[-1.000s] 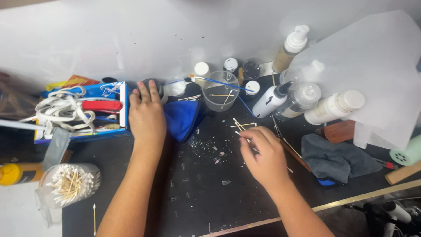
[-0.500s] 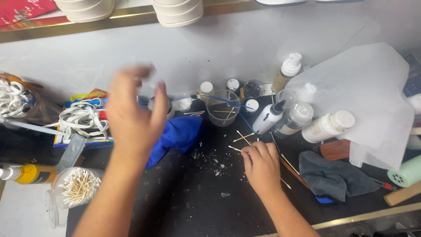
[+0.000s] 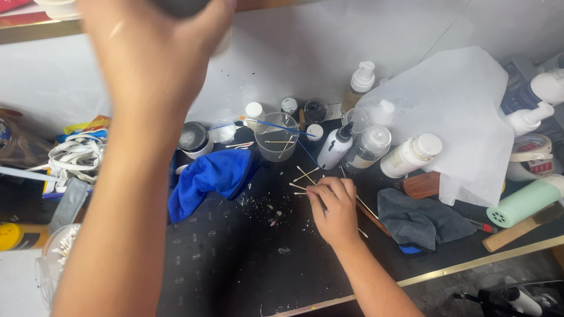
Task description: The person cleans the white rubber sole of a black sneaker using a cotton swab dipped in a liquid solution. They systematically scrub the textured tread pattern of the sole, repeatedly dipping the swab into a small container of liquid to maintain saturation. The person handles the shoe and the cleaning tools with both hands, focusing on the bottom surface of the footwear.
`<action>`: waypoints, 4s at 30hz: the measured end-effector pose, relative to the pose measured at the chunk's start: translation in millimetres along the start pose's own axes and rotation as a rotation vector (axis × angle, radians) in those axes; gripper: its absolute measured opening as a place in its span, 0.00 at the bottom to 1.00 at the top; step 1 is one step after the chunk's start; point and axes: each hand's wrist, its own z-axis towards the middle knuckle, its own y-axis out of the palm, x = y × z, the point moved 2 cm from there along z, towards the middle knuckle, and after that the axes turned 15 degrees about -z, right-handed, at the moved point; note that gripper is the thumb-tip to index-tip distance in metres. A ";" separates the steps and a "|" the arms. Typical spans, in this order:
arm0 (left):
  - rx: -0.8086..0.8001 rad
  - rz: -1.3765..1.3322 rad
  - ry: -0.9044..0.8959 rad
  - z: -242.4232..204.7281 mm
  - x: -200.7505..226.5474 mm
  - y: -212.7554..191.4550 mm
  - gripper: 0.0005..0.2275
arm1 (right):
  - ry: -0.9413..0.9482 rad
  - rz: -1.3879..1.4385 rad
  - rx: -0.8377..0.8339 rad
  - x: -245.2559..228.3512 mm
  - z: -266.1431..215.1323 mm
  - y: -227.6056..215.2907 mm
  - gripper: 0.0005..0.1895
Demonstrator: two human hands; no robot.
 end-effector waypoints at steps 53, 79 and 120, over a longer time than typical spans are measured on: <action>-0.659 0.218 -0.607 -271.5 60.0 -95.1 0.37 | 0.233 -0.319 -0.214 71.4 74.9 -53.9 0.38; -0.453 0.293 -0.498 -154.7 -27.4 -34.8 0.12 | -0.242 0.402 -0.029 -50.5 35.0 6.9 0.36; -0.889 0.113 -0.356 -181.4 -26.2 -1.2 0.11 | -0.003 0.460 0.026 -25.0 21.8 56.8 0.36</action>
